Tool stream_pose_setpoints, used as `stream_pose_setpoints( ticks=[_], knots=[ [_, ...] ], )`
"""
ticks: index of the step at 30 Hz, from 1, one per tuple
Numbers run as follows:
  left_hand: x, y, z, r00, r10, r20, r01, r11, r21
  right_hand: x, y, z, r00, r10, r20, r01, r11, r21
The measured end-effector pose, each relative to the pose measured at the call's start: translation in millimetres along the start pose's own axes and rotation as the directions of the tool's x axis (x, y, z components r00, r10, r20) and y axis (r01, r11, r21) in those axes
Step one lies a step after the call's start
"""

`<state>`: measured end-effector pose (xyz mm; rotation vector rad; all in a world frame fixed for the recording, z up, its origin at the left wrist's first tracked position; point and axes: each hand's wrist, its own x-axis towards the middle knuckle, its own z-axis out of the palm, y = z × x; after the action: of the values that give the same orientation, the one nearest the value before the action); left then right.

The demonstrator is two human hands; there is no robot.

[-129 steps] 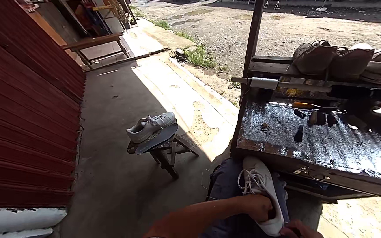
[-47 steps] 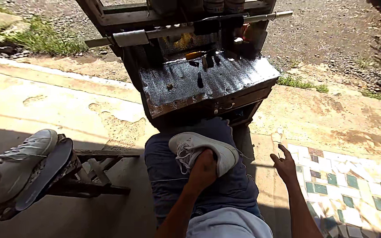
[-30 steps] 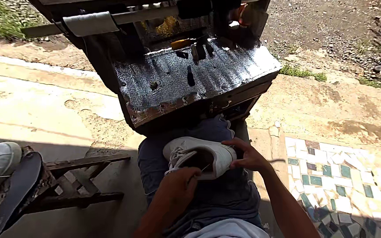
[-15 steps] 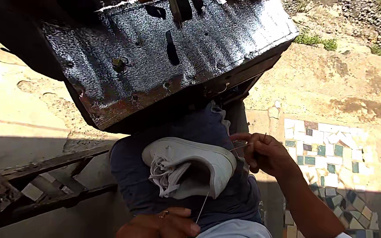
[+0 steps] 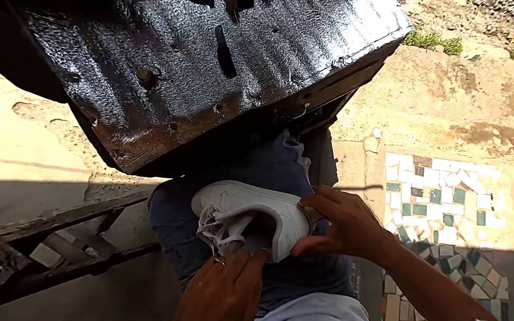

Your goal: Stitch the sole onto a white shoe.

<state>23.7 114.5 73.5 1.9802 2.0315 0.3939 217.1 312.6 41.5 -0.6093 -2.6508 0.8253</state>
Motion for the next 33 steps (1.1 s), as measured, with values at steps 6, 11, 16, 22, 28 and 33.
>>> stream_pose_setpoints(
  ticks=[6, 11, 16, 22, 28, 33],
  knots=[
    [-39, -15, -12, 0.986, -0.019, 0.165, 0.049, 0.982, -0.181, 3, 3, 13, 0.994, -0.058, -0.089, 0.061, 0.998, 0.028],
    [-17, -3, 0, 0.99, -0.133, -0.036, 0.101, 0.878, -0.468, -1, 11, 6, 0.998, 0.034, 0.05, -0.05, 0.923, 0.382],
    [20, 12, 32, 0.977, -0.163, 0.137, 0.21, 0.625, -0.752, -13, 39, 24, 0.877, 0.472, 0.085, -0.257, 0.312, 0.915],
    [27, 11, 37, 0.936, -0.257, 0.24, 0.289, 0.171, -0.942, -33, 40, 44, 0.849, 0.526, 0.046, -0.304, 0.416, 0.857],
    [28, 12, 31, 0.908, -0.301, 0.293, 0.333, 0.093, -0.938, -39, 12, -7, 0.965, 0.229, 0.13, -0.262, 0.796, 0.545],
    [29, 14, 32, 0.917, -0.294, 0.271, 0.308, 0.088, -0.947, -34, 13, -11, 0.978, 0.153, 0.142, -0.2, 0.883, 0.425]
  ],
)
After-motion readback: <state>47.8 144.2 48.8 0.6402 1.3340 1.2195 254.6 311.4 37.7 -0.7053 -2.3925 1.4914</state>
